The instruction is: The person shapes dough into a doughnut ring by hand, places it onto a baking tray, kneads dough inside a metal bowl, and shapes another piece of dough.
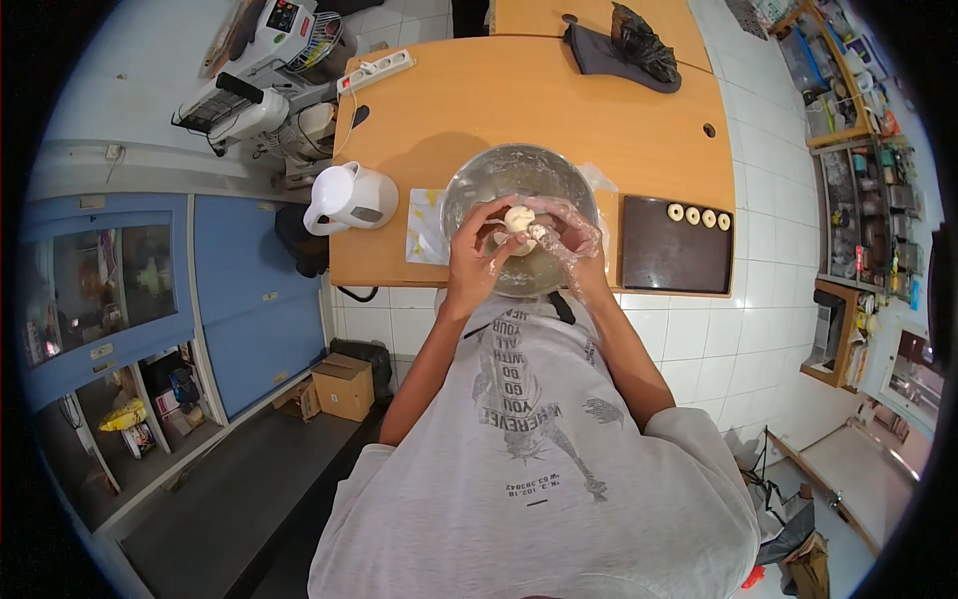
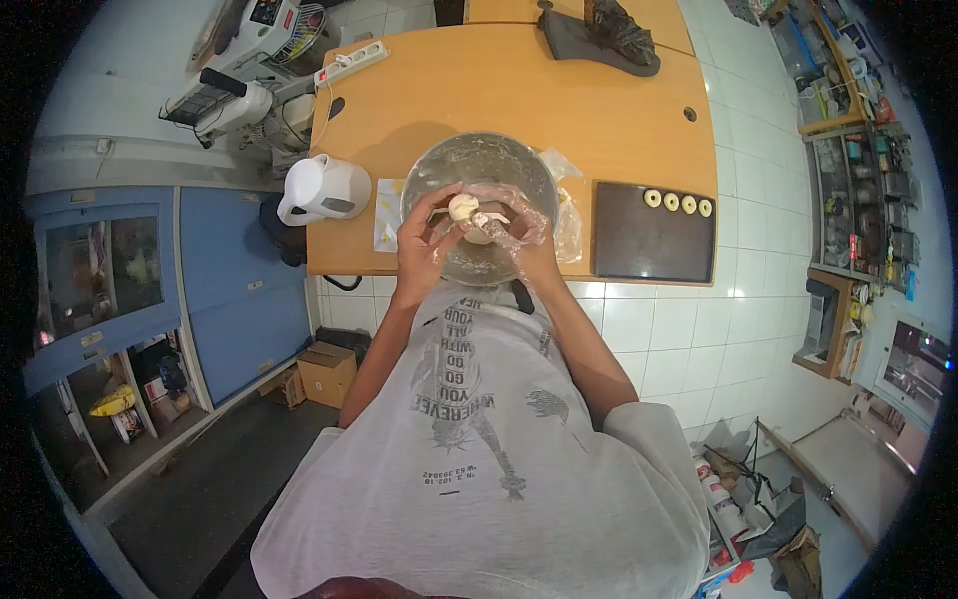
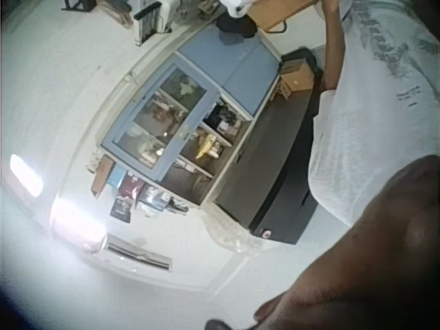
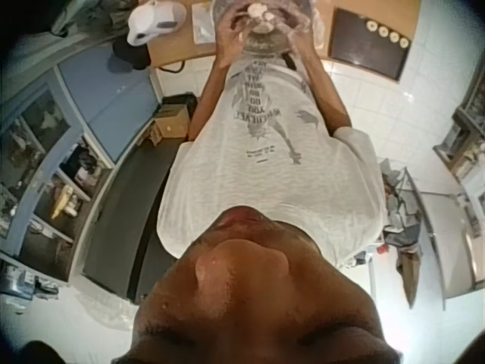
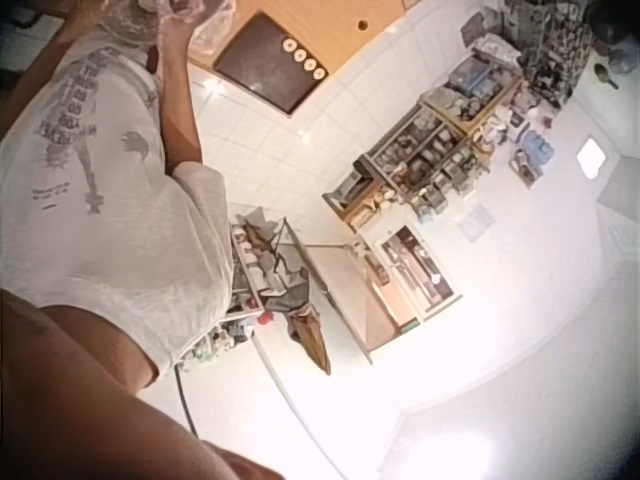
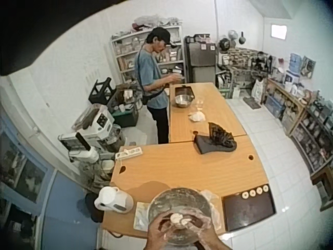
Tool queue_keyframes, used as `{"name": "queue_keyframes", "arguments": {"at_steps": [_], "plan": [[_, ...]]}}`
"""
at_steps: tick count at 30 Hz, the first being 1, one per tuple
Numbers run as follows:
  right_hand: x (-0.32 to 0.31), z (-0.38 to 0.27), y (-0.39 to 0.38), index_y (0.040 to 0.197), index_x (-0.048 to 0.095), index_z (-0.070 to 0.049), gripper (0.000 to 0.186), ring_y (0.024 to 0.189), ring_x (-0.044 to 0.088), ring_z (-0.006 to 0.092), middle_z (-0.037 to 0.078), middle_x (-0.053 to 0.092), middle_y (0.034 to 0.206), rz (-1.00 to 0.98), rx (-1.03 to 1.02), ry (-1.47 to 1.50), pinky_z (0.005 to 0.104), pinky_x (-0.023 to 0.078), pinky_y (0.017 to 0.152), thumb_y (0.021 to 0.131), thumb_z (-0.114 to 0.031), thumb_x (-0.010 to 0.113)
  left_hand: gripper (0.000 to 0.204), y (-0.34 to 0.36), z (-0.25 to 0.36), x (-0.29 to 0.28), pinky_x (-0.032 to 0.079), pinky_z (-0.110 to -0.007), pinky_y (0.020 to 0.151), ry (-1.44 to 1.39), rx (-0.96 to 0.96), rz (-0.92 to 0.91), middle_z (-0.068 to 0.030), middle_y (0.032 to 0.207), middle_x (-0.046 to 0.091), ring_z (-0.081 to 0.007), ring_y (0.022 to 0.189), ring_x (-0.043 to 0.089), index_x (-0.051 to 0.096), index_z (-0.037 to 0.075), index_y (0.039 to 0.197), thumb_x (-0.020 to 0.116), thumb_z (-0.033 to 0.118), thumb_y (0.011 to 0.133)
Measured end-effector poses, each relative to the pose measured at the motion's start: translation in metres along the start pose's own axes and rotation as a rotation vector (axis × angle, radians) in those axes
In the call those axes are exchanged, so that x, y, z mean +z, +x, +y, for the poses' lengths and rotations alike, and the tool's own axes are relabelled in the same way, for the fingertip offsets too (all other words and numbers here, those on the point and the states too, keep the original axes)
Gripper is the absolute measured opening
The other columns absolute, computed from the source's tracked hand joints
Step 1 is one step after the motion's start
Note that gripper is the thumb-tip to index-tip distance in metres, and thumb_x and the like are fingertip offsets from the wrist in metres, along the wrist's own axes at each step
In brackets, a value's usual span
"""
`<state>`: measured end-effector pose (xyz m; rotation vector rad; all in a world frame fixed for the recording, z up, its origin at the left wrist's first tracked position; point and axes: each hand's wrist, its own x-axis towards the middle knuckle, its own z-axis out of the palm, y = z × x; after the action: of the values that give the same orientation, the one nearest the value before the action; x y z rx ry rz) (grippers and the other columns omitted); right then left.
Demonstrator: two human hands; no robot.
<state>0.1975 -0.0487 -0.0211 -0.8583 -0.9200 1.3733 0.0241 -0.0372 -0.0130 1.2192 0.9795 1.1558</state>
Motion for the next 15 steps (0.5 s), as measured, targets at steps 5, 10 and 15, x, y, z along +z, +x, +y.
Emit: {"name": "queue_keyframes", "arguments": {"at_steps": [5,10,15], "plan": [[-0.003,-0.011,0.006,0.128,0.072,-0.003,0.041,0.126,0.061,0.0231,0.012,0.064,0.132,-0.116,-0.018,-0.059,0.0367,0.05,0.107,0.088,0.002,0.078,0.038,0.0,0.002,0.002,0.054,-0.029,0.099,-0.131,-0.004,0.011,-0.0072,0.126,0.061,-0.0171,0.117,0.064,0.066,-0.001,0.126,0.077,-0.003,0.09],[0.0,-0.018,0.002,0.115,0.078,-0.003,0.03,0.113,0.068,0.0236,0.012,0.07,0.122,0.015,-0.032,-0.263,0.0355,0.056,0.095,0.086,0.005,0.077,0.041,0.001,0.007,0.003,0.054,-0.029,0.1,-0.186,-0.096,0.001,-0.0068,0.125,0.062,-0.0169,0.117,0.064,0.065,-0.002,0.132,0.075,-0.002,0.092],[-0.007,-0.008,0.0,0.108,0.08,-0.004,0.025,0.1,0.073,0.0257,0.012,0.075,0.112,0.073,-0.138,-0.506,0.0363,0.058,0.087,0.085,0.004,0.077,0.043,0.002,0.011,0.006,0.053,-0.028,0.1,-0.146,-0.128,-0.05,-0.0065,0.125,0.063,-0.0153,0.116,0.064,0.064,-0.003,0.137,0.074,0.0,0.095]]}}
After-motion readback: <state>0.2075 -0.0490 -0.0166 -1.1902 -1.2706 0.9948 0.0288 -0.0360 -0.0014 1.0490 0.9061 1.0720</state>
